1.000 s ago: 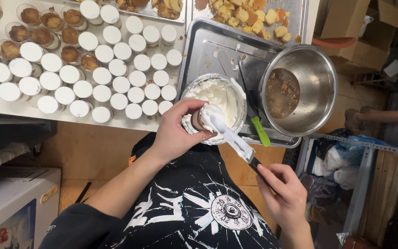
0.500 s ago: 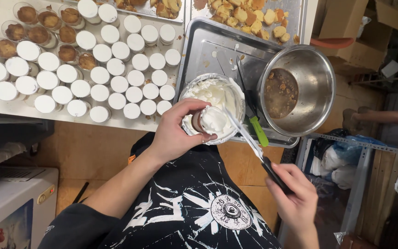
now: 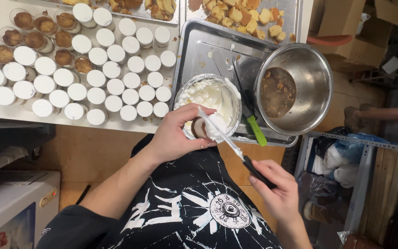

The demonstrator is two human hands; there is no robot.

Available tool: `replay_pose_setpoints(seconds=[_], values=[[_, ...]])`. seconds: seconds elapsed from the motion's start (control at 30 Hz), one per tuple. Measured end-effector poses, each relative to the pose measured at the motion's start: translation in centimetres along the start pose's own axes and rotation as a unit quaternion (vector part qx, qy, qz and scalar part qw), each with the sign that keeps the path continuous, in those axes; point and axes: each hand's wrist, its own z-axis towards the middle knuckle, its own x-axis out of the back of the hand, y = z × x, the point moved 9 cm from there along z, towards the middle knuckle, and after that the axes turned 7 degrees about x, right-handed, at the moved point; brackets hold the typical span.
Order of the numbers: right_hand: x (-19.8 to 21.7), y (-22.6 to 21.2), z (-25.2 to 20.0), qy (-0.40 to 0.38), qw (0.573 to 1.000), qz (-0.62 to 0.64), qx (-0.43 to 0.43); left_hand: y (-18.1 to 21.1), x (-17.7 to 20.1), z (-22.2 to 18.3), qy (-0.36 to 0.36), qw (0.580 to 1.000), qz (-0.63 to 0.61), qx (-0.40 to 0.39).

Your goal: Filling small plastic containers with white cream using a knife in a bakery setting.

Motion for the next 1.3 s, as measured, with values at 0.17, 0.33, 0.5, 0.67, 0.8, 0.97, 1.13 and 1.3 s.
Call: replay_pose_setpoints(seconds=[0.17,0.33,0.5,0.67,0.8,0.97,1.13,1.3], values=[[-1.1,1.6,-1.9,-0.066,0.994,0.091,0.016,-1.0,-0.1,0.1,0.013,1.0,0.013,0.001],[-1.0,6.8,-3.6,0.058,0.907,0.364,-0.204,-3.8,-0.8,-0.4,0.004,0.993,-0.096,0.064],[-1.0,2.5,-0.3,0.09,0.986,0.12,-0.068,-5.4,-2.2,-0.9,-0.07,0.943,-0.312,0.094],[-1.6,-1.6,1.2,0.074,0.991,-0.05,0.104,-5.7,-2.9,-1.3,-0.093,0.902,-0.405,0.119],[-1.6,-2.5,0.8,0.055,0.98,-0.123,0.148,-7.2,-2.7,-1.7,-0.086,0.882,-0.449,0.119],[0.4,-3.2,-0.6,0.025,0.971,-0.19,0.141,-6.7,-0.8,-1.5,-0.057,0.866,-0.485,0.104],[1.9,-2.4,-0.7,0.044,0.984,-0.127,0.12,-6.6,-0.3,-1.5,-0.049,0.815,-0.563,0.126],[-0.4,-2.0,1.6,0.038,0.993,-0.052,0.097,-7.2,-1.5,-1.5,-0.045,0.807,-0.568,0.158]])
